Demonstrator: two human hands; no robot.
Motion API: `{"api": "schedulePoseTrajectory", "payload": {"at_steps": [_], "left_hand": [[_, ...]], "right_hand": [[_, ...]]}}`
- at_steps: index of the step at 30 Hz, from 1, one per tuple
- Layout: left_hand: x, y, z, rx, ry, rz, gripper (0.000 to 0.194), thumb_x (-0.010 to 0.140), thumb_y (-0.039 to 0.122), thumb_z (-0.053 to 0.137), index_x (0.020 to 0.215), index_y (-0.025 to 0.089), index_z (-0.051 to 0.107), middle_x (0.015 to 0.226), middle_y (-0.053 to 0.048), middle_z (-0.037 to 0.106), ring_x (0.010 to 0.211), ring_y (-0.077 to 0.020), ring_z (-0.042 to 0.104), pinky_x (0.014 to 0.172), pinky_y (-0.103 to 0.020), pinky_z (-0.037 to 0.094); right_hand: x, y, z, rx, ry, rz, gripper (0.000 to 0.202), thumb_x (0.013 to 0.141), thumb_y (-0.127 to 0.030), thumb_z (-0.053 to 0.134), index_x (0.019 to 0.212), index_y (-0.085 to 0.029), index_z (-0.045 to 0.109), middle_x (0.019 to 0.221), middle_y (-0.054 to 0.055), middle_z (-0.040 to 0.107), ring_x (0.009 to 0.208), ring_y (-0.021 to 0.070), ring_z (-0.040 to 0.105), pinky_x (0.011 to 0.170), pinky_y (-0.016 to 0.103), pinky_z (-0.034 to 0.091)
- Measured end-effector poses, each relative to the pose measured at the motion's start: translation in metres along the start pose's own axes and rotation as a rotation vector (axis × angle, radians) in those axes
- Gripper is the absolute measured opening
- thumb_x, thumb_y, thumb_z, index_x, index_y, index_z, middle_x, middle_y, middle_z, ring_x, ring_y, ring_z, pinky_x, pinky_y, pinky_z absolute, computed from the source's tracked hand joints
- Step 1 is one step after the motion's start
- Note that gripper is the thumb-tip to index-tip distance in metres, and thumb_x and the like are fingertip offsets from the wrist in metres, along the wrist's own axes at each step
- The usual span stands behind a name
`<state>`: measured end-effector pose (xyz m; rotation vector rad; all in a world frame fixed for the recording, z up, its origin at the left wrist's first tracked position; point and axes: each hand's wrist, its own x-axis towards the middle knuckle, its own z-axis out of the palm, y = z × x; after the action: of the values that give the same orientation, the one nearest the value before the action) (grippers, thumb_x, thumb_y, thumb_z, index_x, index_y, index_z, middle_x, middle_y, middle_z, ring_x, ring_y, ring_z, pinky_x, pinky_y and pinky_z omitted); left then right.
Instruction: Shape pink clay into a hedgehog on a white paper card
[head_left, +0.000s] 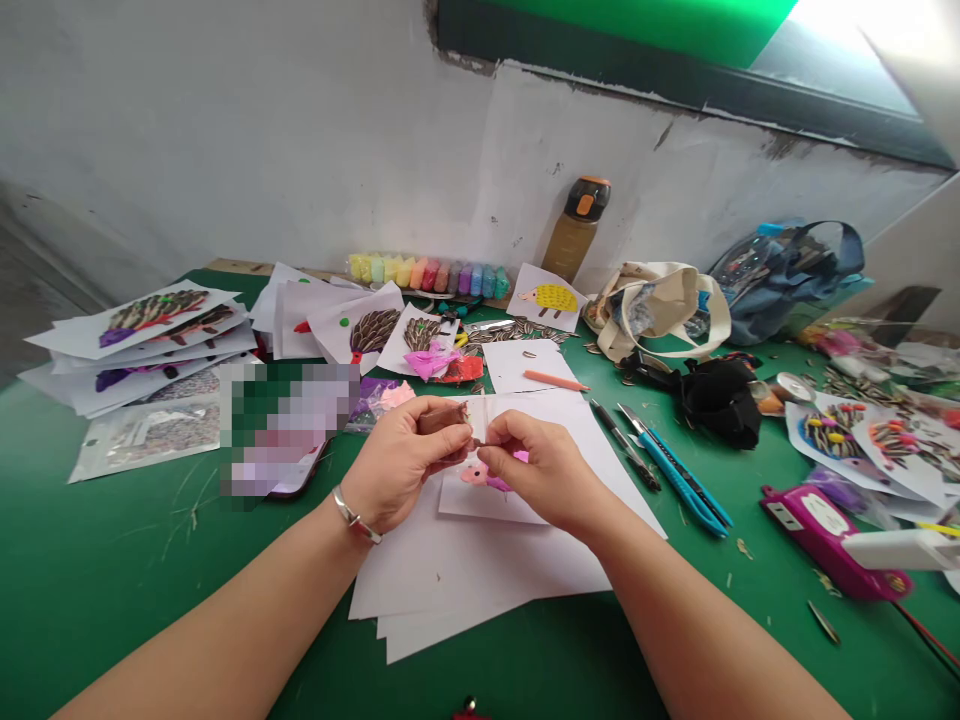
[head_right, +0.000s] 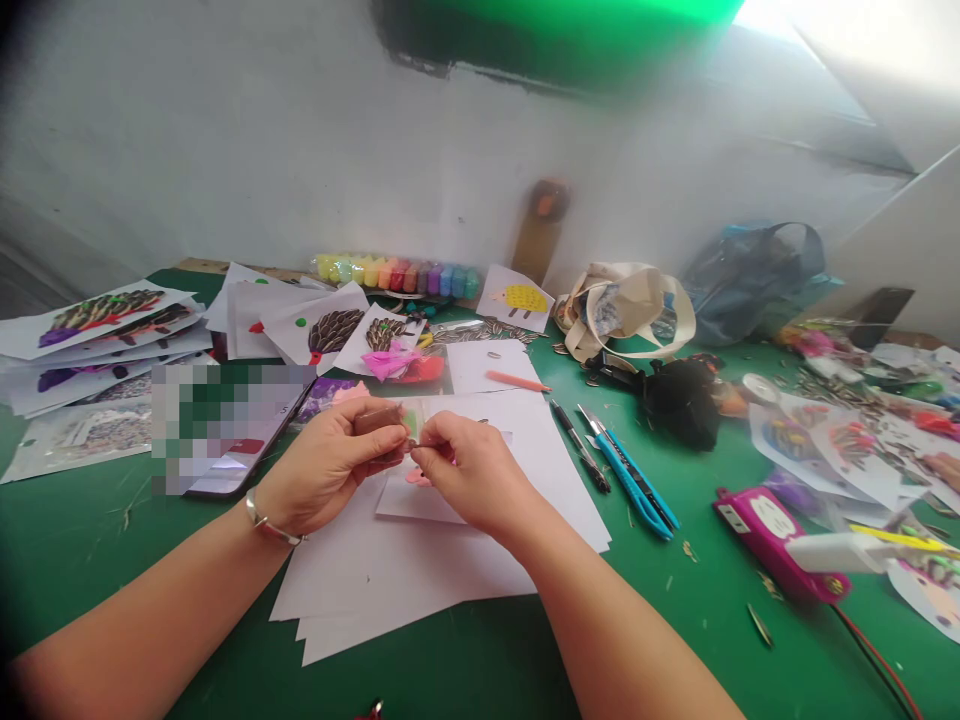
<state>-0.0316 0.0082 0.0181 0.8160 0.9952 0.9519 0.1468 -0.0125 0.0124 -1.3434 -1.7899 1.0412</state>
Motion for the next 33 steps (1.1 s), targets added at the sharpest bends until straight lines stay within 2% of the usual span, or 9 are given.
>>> {"api": "schedulePoseTrajectory", "payload": {"at_steps": [6,9,11,14,17,21,26,30,33], "left_hand": [[0.0,-0.002,0.002,0.027,0.018,0.024,0.039,0.061,0.025,0.091,0.092,0.015,0.069,0.077,0.0,0.069,0.072,-0.0129,0.065,0.071,-0.026,0.055],[0.0,-0.002,0.002,0.051,0.023,0.045,0.039,0.061,0.026,0.091,0.092,0.015,0.069,0.079,-0.001,0.07,0.075,-0.0148,0.066,0.073,-0.029,0.056],[0.0,-0.001,0.001,0.056,0.043,0.063,0.038,0.06,0.026,0.091,0.09,0.015,0.069,0.077,-0.001,0.07,0.073,-0.0146,0.066,0.072,-0.029,0.055],[0.002,0.002,-0.003,0.02,0.088,0.079,0.037,0.059,0.025,0.092,0.086,0.016,0.068,0.074,0.001,0.069,0.069,-0.0126,0.064,0.067,-0.026,0.053],[0.005,0.004,-0.007,-0.039,0.103,0.072,0.036,0.059,0.023,0.093,0.083,0.016,0.067,0.072,0.003,0.067,0.068,-0.011,0.063,0.069,-0.025,0.052],[0.008,0.004,-0.01,-0.045,0.097,0.065,0.035,0.062,0.025,0.093,0.083,0.016,0.067,0.072,0.003,0.067,0.068,-0.0104,0.062,0.07,-0.025,0.052],[0.008,0.004,-0.01,-0.041,0.083,0.062,0.033,0.065,0.027,0.091,0.083,0.015,0.067,0.071,0.002,0.066,0.067,-0.0103,0.061,0.069,-0.024,0.051],[0.008,0.005,-0.009,-0.052,0.091,0.057,0.032,0.065,0.026,0.091,0.081,0.015,0.066,0.07,0.002,0.065,0.067,-0.0105,0.061,0.07,-0.025,0.052],[0.007,0.005,-0.008,-0.064,0.094,0.039,0.033,0.063,0.024,0.092,0.084,0.015,0.067,0.072,0.002,0.066,0.067,-0.0109,0.062,0.071,-0.026,0.053]], "right_hand": [[0.0,0.0,0.0,-0.133,0.022,-0.005,0.023,0.085,-0.027,0.059,0.068,-0.023,0.045,0.06,-0.005,0.057,0.058,0.0135,0.054,0.055,0.026,0.038],[0.0,0.001,0.0,-0.119,0.028,0.02,0.025,0.084,-0.029,0.061,0.066,-0.023,0.044,0.06,-0.004,0.056,0.059,0.014,0.053,0.055,0.027,0.038],[0.0,0.003,-0.001,0.017,0.01,0.092,0.027,0.083,-0.03,0.065,0.066,-0.023,0.045,0.06,-0.004,0.057,0.061,0.015,0.058,0.055,0.026,0.04],[0.002,0.006,-0.006,0.37,-0.029,0.196,0.027,0.081,-0.034,0.073,0.07,-0.022,0.05,0.062,-0.003,0.062,0.064,0.0168,0.066,0.058,0.027,0.045],[0.006,0.01,-0.013,0.656,0.012,0.226,0.031,0.077,-0.038,0.079,0.072,-0.02,0.055,0.065,-0.002,0.065,0.06,0.0129,0.064,0.06,0.026,0.047],[0.011,0.016,-0.019,0.928,0.06,0.342,0.035,0.073,-0.042,0.084,0.075,-0.019,0.058,0.072,-0.002,0.068,0.057,0.0097,0.062,0.059,0.024,0.049],[0.015,0.019,-0.021,1.055,0.1,0.403,0.032,0.076,-0.044,0.082,0.077,-0.018,0.062,0.075,0.001,0.071,0.06,0.0096,0.063,0.062,0.024,0.053],[0.014,0.02,-0.021,0.982,0.078,0.367,0.03,0.072,-0.034,0.085,0.077,-0.018,0.061,0.079,0.001,0.072,0.062,0.0091,0.063,0.065,0.024,0.053],[0.011,0.017,-0.019,0.915,0.035,0.329,0.032,0.069,-0.03,0.087,0.084,-0.02,0.06,0.078,0.0,0.072,0.063,0.0107,0.064,0.066,0.025,0.053]]}}
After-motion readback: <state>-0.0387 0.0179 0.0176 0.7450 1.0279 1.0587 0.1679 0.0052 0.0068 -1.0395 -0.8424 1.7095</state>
